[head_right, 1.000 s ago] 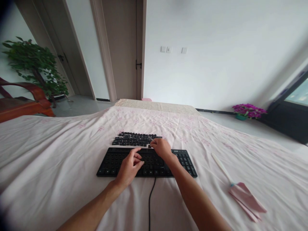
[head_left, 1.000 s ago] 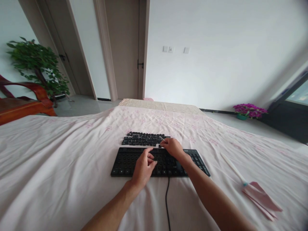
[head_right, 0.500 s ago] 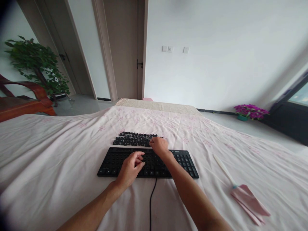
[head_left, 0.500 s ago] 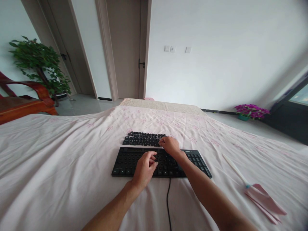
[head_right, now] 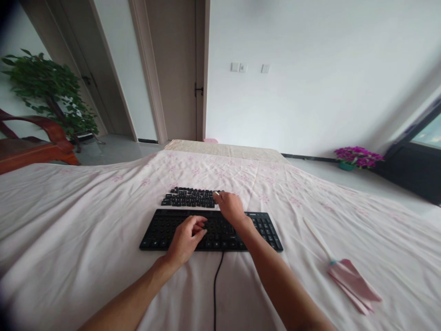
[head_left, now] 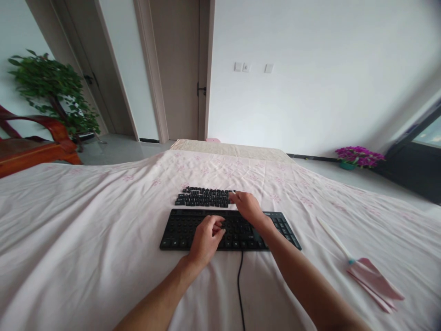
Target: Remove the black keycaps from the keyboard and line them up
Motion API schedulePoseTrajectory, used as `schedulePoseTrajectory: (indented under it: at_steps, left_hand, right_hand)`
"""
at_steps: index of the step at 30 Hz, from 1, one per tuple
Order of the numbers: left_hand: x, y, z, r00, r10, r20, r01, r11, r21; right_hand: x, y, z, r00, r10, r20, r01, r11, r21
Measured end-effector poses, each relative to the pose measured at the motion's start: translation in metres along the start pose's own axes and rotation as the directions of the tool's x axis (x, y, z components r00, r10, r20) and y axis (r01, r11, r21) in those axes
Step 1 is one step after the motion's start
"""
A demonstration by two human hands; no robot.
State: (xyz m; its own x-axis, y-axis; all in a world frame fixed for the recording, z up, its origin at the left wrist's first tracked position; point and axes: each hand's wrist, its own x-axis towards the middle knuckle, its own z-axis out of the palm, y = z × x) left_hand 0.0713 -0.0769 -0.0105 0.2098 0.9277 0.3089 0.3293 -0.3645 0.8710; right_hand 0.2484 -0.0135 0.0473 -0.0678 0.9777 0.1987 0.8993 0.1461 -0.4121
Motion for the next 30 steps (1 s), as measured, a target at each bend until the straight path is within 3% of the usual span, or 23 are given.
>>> schedulePoseTrajectory:
  at_steps: [4, 7, 12, 20, 30]
  left_hand:
    - [0.000, 0.000, -0.001, 1.000, -0.007, 0.010, 0.007, 1.000, -0.018]
    - [-0.001, 0.001, -0.001, 0.999, -0.008, 0.039, 0.009, 1.000, -0.026]
    - [-0.004, 0.006, -0.001, 0.994, 0.008, 0.109, -0.011, 1.000, 0.027]
    - [-0.006, 0.008, 0.001, 0.980, 0.066, 0.186, -0.097, 0.983, 0.158]
    - [0.011, 0.014, 0.012, 0.957, 0.002, 0.291, -0.115, 0.921, 0.372]
  right_hand:
    - [-0.023, -0.006, -0.024, 0.965, -0.258, -0.053, 0.263, 0.957, 0.122]
    - [-0.041, -0.004, -0.028, 0.970, -0.238, -0.044, 0.241, 0.940, 0.239]
    - [-0.060, 0.007, -0.014, 0.974, -0.224, 0.021, 0.185, 0.848, 0.496]
    - [-0.067, 0.002, -0.017, 0.904, -0.421, 0.073, 0.338, 0.811, 0.478]
    - [-0.062, 0.010, -0.010, 0.773, -0.632, 0.054, 0.558, 0.718, 0.416]
